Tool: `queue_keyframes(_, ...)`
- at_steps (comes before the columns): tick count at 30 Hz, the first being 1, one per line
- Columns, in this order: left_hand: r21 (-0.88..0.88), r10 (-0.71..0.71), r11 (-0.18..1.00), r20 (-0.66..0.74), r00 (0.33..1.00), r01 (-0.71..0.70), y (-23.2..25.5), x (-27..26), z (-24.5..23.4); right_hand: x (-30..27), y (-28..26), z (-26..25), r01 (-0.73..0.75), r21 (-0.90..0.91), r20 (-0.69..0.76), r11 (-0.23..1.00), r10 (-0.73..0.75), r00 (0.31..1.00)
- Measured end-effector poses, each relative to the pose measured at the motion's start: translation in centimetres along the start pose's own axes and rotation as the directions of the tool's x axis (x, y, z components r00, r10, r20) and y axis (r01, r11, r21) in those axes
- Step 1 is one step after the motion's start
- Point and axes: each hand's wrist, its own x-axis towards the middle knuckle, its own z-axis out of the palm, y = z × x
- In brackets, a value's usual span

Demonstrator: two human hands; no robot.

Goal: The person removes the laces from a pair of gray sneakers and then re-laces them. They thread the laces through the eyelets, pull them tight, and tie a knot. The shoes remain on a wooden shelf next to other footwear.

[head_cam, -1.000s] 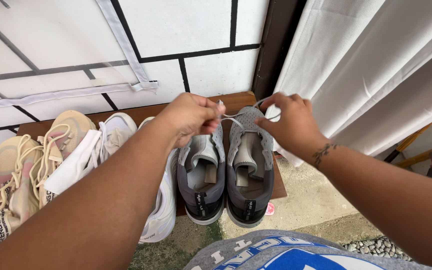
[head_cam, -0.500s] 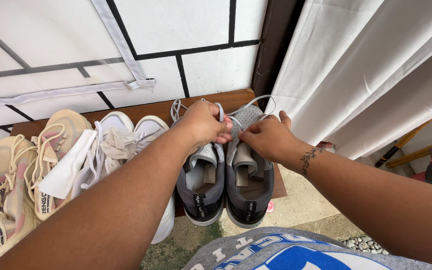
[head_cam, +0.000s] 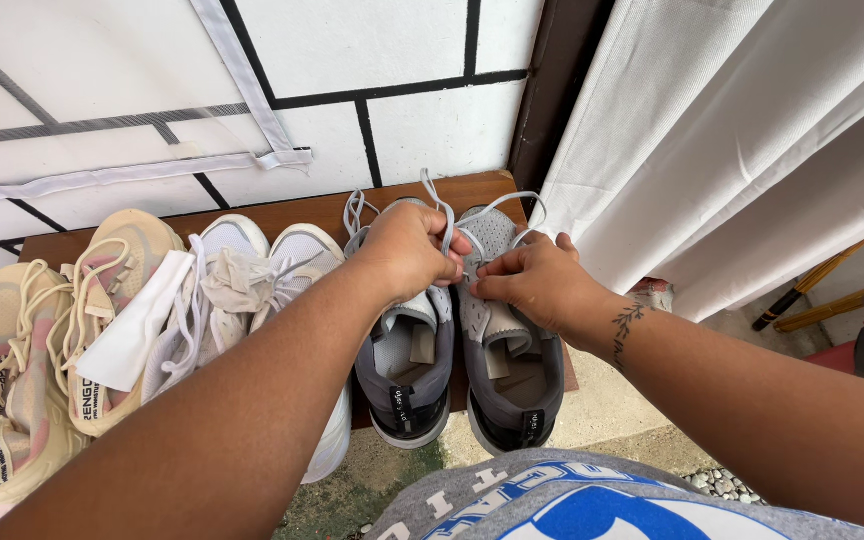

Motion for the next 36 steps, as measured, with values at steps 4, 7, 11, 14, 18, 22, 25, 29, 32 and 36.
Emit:
queue_keyframes(4, 0.168, 0.043, 0.985, -0.048, 0.998, -0.034, 0.0, -0.5, 0.3, -0.2, -0.3, 0.0, -0.053, -0.027, -0.039, 0.998, 0.052, 0.998)
queue_keyframes(7, 0.222, 0.062, 0.974, -0.082, 0.995, -0.042, 0.3, -0.9, 0.7, -0.3, -0.4, -0.1, -0.11, 0.123, 0.008, 0.986, 0.11, 0.994)
queue_keyframes(11, 0.341, 0.129, 0.937, -0.145, 0.981, -0.073, 0.8, -1.8, 1.1, -0.3, -0.1, 0.0, -0.108, 0.411, 0.056, 0.905, 0.093, 0.994)
queue_keyframes(14, 0.472, 0.105, 0.881, -0.118, 0.987, -0.037, 1.1, -1.9, 1.1, -0.2, -0.1, 0.2, -0.058, 0.119, -0.063, 0.991, 0.066, 0.996)
queue_keyframes(18, 0.569, 0.101, 0.822, -0.088, 0.991, -0.033, 1.7, -1.4, 1.3, -0.2, -0.4, 0.4, -0.103, -0.088, -0.069, 0.991, 0.097, 0.993)
queue_keyframes(22, 0.666, 0.158, 0.743, -0.076, 0.984, -0.068, 1.3, -1.3, 1.7, 0.1, -0.4, 0.5, -0.03, -0.185, -0.066, 0.982, 0.018, 0.998)
queue_keyframes(25, 0.557, 0.157, 0.828, -0.123, 0.98, -0.062, 0.6, -1.6, 1.4, 0.4, 0.0, 1.1, -0.007, -0.219, -0.094, 0.976, -0.014, 0.996)
queue_keyframes(29, 0.515, 0.124, 0.857, -0.176, 0.977, -0.016, 0.3, -1.8, 1.4, 0.8, 0.5, 1.9, 0.018, -0.253, -0.108, 0.967, -0.047, 0.993)
queue_keyframes(32, 0.519, 0.095, 0.854, -0.21, 0.973, 0.028, 0.5, -1.9, 1.7, 1.1, 1.1, 2.1, 0.031, -0.244, -0.123, 0.969, -0.063, 0.99)
queue_keyframes(36, 0.592, 0.089, 0.804, -0.199, 0.976, 0.047, 1.3, -2.1, 2.1, 1.4, 1.6, 2.5, 0.028, -0.231, -0.161, 0.973, -0.067, 0.985)
